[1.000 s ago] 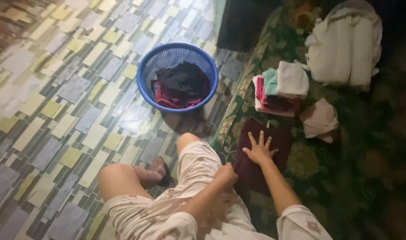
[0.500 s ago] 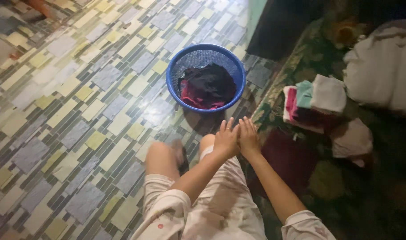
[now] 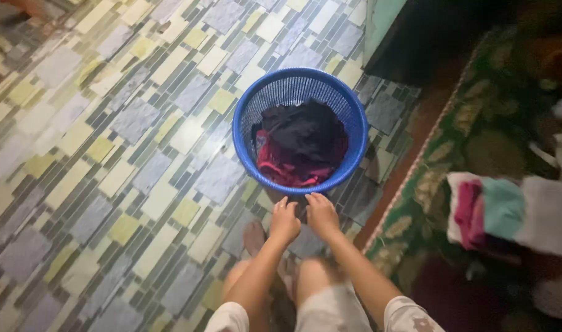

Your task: Folding various items of clothing from a laundry basket while sitting on the floor.

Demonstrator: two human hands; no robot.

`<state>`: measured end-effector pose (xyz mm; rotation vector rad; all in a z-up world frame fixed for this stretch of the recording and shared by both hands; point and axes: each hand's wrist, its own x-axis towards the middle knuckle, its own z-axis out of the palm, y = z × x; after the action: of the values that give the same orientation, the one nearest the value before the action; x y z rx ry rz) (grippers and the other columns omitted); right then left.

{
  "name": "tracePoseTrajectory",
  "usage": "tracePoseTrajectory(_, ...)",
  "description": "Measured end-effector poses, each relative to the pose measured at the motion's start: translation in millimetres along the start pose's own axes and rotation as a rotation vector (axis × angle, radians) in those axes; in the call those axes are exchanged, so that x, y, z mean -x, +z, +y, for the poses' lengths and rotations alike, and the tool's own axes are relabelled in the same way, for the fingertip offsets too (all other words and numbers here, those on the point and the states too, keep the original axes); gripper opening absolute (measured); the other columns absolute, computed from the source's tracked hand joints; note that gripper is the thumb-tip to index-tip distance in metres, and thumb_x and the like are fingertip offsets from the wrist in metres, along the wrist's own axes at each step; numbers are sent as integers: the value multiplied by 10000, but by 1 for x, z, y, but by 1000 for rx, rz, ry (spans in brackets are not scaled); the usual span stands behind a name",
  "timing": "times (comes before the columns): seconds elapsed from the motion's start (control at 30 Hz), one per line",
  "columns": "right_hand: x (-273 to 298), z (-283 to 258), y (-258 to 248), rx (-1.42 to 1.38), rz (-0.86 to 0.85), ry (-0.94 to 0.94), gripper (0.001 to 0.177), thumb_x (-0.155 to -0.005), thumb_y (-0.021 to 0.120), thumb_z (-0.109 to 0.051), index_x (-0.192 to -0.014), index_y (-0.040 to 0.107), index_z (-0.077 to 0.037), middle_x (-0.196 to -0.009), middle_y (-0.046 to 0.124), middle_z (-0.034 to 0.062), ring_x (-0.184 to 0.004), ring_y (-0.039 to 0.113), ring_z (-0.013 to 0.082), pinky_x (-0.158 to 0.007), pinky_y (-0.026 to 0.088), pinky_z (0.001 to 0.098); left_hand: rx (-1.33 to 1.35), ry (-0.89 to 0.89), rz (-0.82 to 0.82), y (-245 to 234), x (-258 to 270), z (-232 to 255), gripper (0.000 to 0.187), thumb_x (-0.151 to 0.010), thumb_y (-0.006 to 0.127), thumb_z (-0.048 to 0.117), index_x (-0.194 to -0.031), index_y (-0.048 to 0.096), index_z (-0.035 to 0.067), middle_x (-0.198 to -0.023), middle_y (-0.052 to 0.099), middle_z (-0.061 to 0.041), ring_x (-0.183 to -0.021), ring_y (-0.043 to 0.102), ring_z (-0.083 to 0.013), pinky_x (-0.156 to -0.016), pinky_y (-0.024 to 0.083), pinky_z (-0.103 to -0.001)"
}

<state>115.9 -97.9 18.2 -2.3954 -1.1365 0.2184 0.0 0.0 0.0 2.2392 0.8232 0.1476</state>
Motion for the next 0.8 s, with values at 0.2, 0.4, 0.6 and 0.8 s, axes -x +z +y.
tracePoseTrajectory(0.2, -83, 28, 75, 0, -56, 85, 360, -904, 635, -145, -1259, 651, -83, -1290, 656, 149, -1211, 610, 346, -1016, 492, 465, 160, -61, 71, 32, -94, -58, 441, -785, 568, 14, -1221, 632, 32, -1312, 617, -228, -1249, 574, -403, -1082, 456, -467)
tracePoseTrajectory(0.4, -165, 46, 126, 300, -134, 245, 438, -851, 738, -312, -1239, 649, -128, -1323, 614, 111, -1276, 528, 333, -996, 462, 551, 226, -187, -3, 84, -144, -102, 469, -781, 577, 20, -1247, 626, 45, -1294, 618, -232, -1241, 569, -400, -1074, 451, -451)
tracePoseTrajectory(0.6, -194, 78, 174, 568, -168, 205, 489, -761, 780, -363, -1172, 676, -120, -1232, 624, 149, -1332, 462, 390, -1074, 361, 635, 272, -257, -75, 104, -148, -116, 492, -777, 589, 38, -1268, 621, 54, -1305, 608, -236, -1263, 549, -401, -1086, 429, -458)
tracePoseTrajectory(0.8, -199, 73, 140, 441, 32, 38, 163, -785, 732, -236, -919, 721, -142, -1142, 661, 129, -1250, 557, 369, -1056, 408, 581, 299, -233, -43, 100, -143, -111, 517, -770, 611, 56, -1287, 599, 42, -1297, 619, -237, -1261, 558, -398, -1097, 433, -449)
